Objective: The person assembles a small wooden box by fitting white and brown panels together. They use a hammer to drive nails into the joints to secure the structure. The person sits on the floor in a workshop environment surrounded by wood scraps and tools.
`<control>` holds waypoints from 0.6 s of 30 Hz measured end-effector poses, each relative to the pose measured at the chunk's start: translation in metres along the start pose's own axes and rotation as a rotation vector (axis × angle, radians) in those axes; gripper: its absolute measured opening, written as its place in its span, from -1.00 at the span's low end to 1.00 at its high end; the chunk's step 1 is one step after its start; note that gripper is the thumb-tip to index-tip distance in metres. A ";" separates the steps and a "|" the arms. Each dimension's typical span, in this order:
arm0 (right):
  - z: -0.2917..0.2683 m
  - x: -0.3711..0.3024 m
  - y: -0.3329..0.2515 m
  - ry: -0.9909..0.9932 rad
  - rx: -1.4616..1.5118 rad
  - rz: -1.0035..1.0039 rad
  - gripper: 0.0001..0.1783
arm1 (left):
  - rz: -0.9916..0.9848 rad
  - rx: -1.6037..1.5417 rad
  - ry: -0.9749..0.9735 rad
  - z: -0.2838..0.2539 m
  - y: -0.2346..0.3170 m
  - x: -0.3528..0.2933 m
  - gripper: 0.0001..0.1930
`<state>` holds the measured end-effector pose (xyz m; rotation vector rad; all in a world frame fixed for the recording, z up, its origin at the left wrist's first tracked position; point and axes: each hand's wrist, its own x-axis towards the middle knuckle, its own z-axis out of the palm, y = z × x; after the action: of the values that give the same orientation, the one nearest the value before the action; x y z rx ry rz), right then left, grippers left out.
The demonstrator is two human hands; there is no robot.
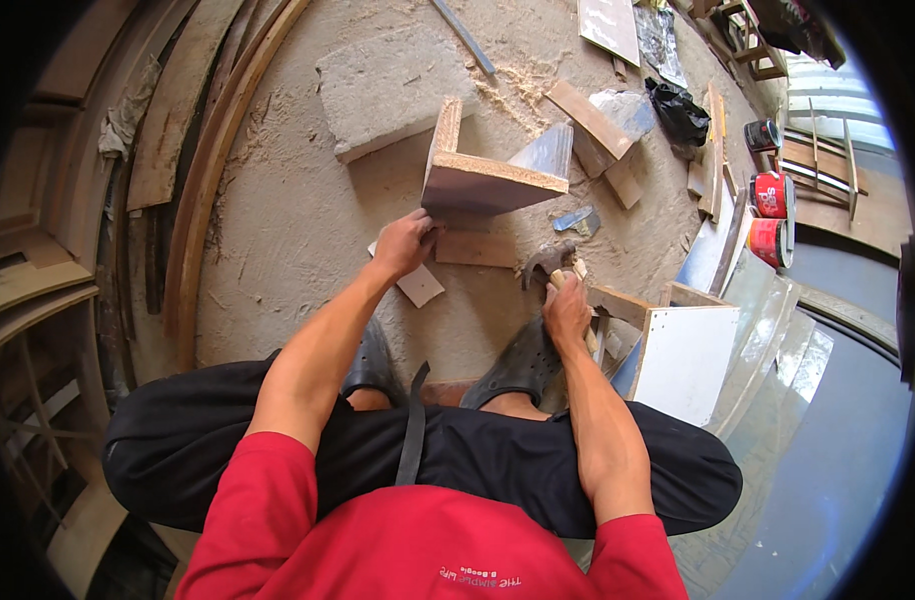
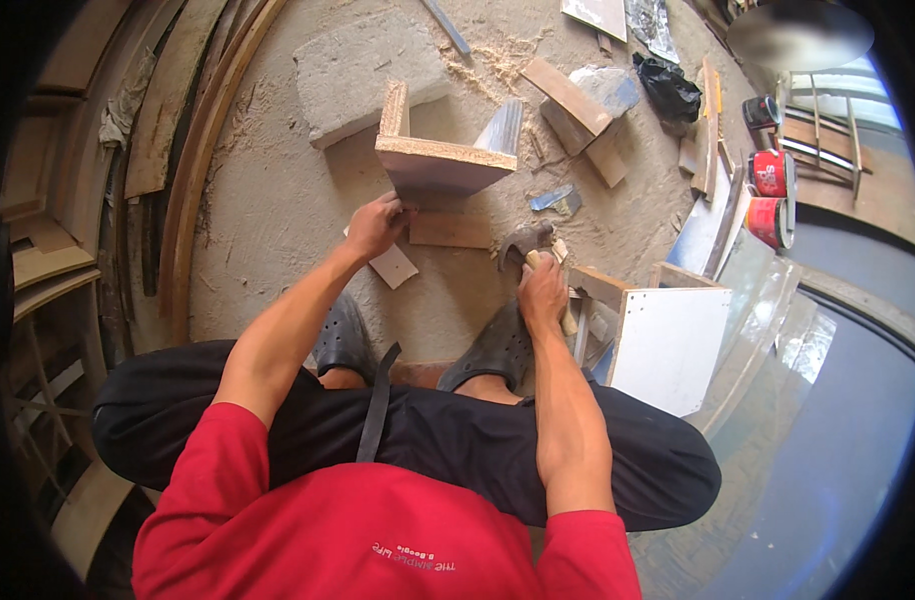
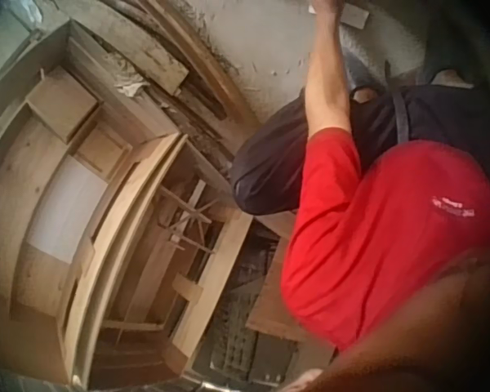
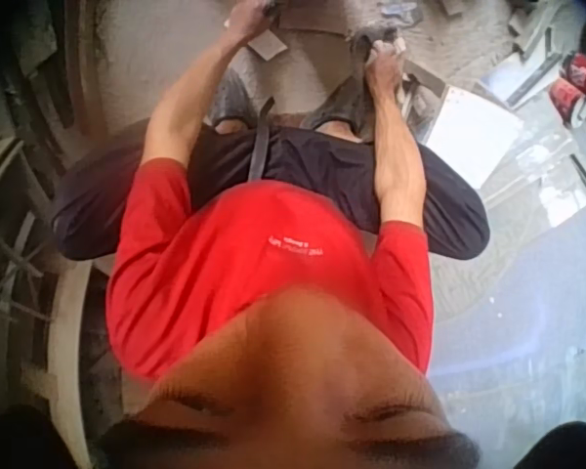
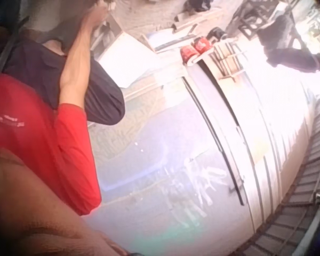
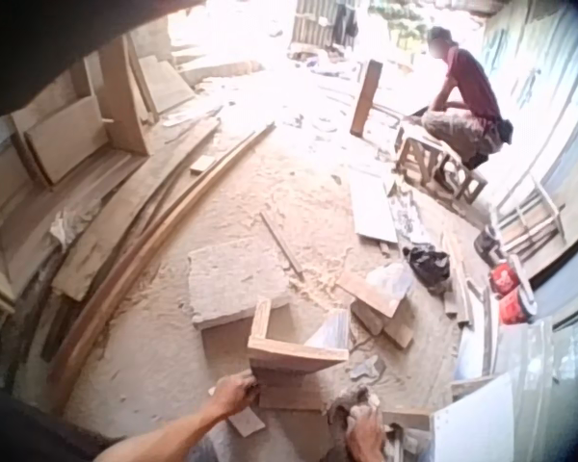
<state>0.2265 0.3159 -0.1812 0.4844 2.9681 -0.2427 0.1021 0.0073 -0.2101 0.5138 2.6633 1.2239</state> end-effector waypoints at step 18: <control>-0.019 -0.039 -0.151 -0.304 0.759 0.101 -0.51 | 0.084 -0.092 0.269 0.028 0.000 -0.020 -0.89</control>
<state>0.2121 0.1661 -0.1362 0.5925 2.4550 -1.3139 0.1286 0.0196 -0.2284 0.4819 2.8090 1.5318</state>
